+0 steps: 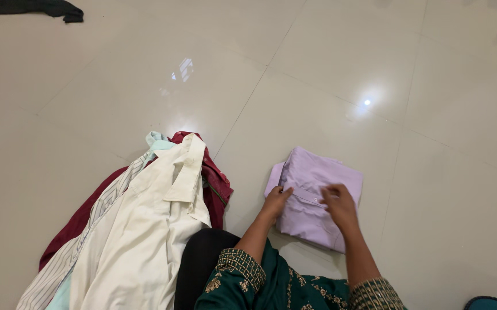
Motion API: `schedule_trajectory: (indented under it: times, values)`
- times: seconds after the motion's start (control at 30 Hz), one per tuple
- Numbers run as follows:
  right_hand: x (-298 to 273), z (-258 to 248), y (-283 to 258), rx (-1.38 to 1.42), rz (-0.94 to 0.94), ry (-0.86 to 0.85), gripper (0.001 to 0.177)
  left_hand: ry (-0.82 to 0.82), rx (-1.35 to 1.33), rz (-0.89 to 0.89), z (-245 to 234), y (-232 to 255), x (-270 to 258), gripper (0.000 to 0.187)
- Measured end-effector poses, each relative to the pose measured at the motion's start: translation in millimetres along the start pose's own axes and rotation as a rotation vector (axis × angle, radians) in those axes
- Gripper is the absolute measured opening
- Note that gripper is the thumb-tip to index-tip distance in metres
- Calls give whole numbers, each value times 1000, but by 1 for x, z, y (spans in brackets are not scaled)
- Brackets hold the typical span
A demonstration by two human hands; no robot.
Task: The person folds a light purple button-down shirt by smoothing it, folding the sleeves inward, and then folding the body into a square.
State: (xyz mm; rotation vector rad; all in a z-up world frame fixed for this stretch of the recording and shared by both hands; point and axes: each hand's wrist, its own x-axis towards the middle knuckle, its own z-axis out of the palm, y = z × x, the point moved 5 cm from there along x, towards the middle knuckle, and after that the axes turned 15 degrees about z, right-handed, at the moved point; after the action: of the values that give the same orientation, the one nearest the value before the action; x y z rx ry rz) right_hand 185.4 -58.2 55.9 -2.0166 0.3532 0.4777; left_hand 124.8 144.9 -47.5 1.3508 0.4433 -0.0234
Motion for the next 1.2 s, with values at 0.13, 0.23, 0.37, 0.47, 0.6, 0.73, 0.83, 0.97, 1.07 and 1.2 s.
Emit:
schedule_trajectory:
  times: [0.13, 0.23, 0.37, 0.47, 0.6, 0.73, 0.83, 0.97, 1.07, 1.2]
  values:
    - [1, -85, 104, -315, 76, 506, 54, -6, 326, 148, 2, 31, -18, 70]
    - [-20, -120, 165, -478, 436, 613, 87, -25, 390, 404, 8, 62, -33, 74]
    - [-37, -111, 191, -605, 441, 513, 101, -134, 504, 525, 18, 78, -39, 67]
    - [-36, -109, 196, -610, 479, 472, 103, -73, 399, 657, 16, 83, -40, 66]
    - [-31, -113, 202, -610, 490, 444, 104, 41, 465, 579, -5, 81, -33, 67]
    - [-29, -112, 207, -591, 496, 425, 104, 71, 602, 328, -17, 79, -35, 68]
    - [-28, -111, 209, -582, 488, 418, 104, 75, 542, 463, -14, 89, -37, 67]
    - [-28, -112, 212, -605, 497, 400, 104, 157, 535, 531, -19, 86, -39, 66]
    - [-28, -111, 212, -606, 491, 396, 105, 233, 705, 411, -23, 81, -36, 59]
    - [-27, -112, 212, -593, 495, 397, 104, 245, 900, 386, -21, 84, -38, 55]
